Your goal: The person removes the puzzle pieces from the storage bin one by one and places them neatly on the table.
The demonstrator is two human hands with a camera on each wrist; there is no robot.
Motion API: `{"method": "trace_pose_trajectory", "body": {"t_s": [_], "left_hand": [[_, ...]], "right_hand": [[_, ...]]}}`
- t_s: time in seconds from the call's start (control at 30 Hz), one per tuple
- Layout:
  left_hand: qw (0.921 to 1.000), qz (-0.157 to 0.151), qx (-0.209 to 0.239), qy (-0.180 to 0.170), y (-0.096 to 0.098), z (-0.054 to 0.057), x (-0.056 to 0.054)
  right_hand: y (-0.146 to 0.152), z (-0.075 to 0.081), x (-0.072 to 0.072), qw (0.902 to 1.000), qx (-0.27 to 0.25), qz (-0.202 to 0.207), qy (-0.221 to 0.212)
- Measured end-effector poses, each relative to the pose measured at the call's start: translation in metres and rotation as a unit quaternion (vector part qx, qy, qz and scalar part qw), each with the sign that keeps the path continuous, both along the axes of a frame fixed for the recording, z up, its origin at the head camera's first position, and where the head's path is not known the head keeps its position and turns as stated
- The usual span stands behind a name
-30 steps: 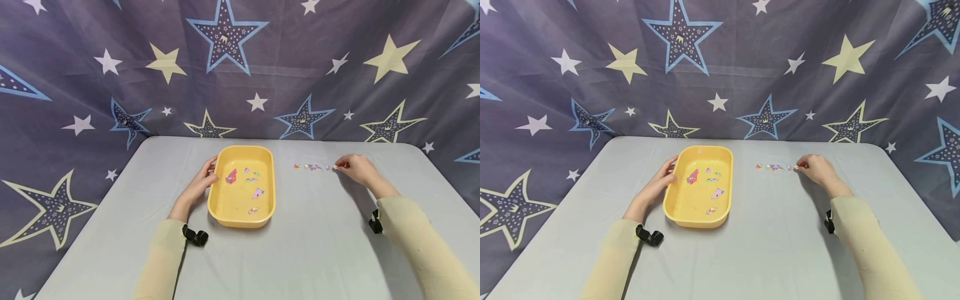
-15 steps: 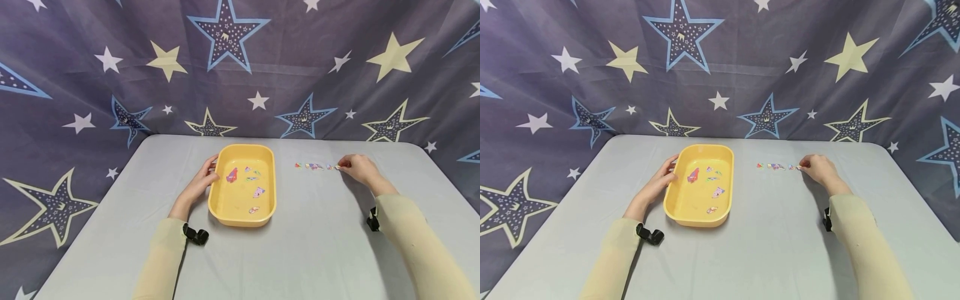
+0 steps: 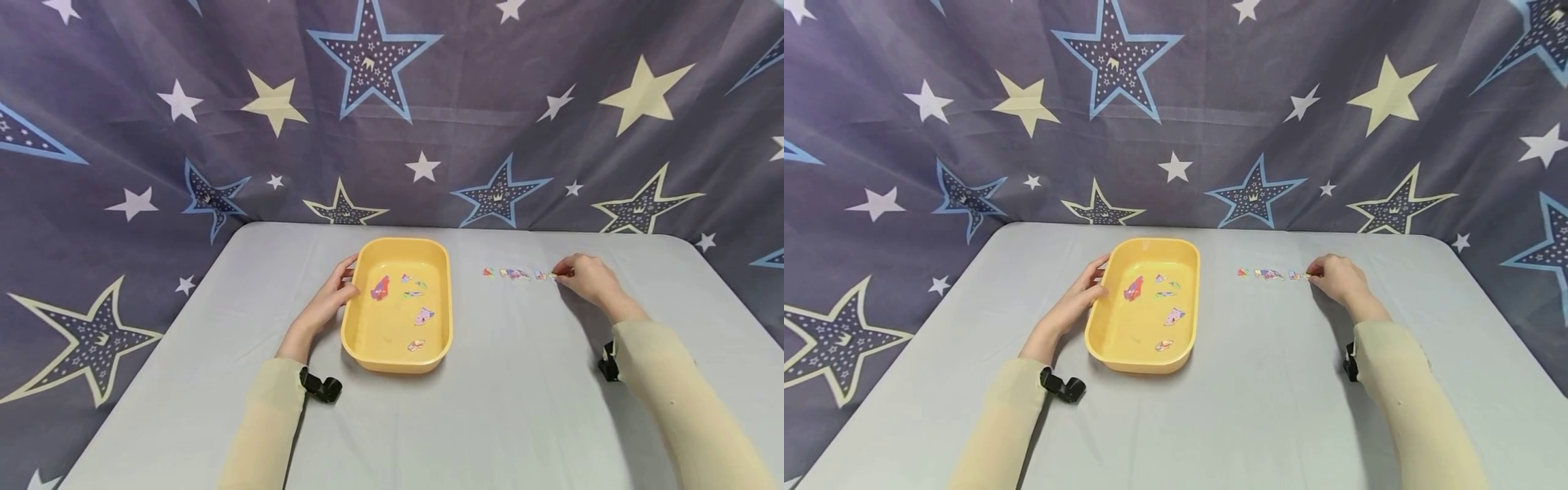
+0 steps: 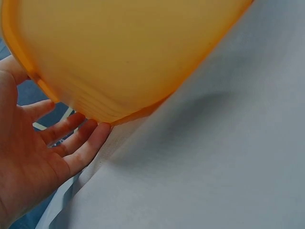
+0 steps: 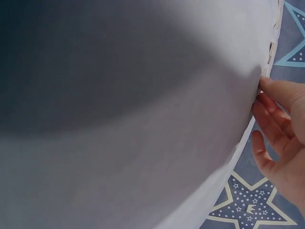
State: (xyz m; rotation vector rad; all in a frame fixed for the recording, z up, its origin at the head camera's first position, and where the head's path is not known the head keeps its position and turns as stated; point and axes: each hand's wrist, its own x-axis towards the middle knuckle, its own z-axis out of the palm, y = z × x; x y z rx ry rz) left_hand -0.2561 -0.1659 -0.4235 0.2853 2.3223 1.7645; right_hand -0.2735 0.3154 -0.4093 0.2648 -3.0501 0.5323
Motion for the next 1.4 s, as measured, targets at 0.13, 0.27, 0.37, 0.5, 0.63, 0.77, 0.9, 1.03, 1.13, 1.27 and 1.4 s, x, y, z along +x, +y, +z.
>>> {"method": "trace_pose_trajectory", "body": {"t_s": [0.13,0.27,0.37,0.5,0.63,0.77,0.9,1.03,1.13,1.27,1.4], "left_hand": [[1.0,-0.002,-0.001,-0.005,-0.001,0.0,0.001],[1.0,0.0,0.0,-0.007,0.0,0.0,0.001],[1.0,-0.001,0.002,-0.003,0.0,0.0,0.001],[1.0,-0.002,0.002,-0.001,0.001,0.0,0.002],[1.0,-0.002,0.008,-0.003,0.001,0.001,0.002],[0.9995,-0.013,0.027,-0.005,0.001,0.008,0.005],[0.9992,-0.021,0.032,-0.005,0.005,0.02,0.014],[0.9994,-0.022,0.024,-0.007,0.006,0.026,0.019],[0.9995,-0.022,0.021,-0.007,0.007,0.027,0.02],[0.9996,-0.02,0.018,-0.006,0.007,0.028,0.018],[0.9996,-0.02,0.017,-0.008,0.006,0.028,0.019]], "right_hand": [[-0.001,-0.001,0.0,1.0,0.007,0.004,0.0],[-0.002,0.001,0.0,0.9999,0.013,0.006,-0.003],[-0.003,0.004,0.001,0.9998,0.016,0.008,0.005],[-0.01,0.011,0.002,0.9993,0.022,0.019,0.023],[-0.022,0.017,0.003,0.998,0.033,0.04,0.037],[-0.036,0.021,0.003,0.9956,0.037,0.067,0.056],[-0.051,0.024,0.004,0.992,0.04,0.094,0.073],[-0.066,0.026,0.004,0.9887,0.042,0.118,0.082],[-0.078,0.03,0.006,0.9863,0.037,0.134,0.088],[-0.095,0.036,0.01,0.9804,0.027,0.164,0.106],[-0.112,0.041,0.016,0.9749,0.019,0.191,0.112]]}}
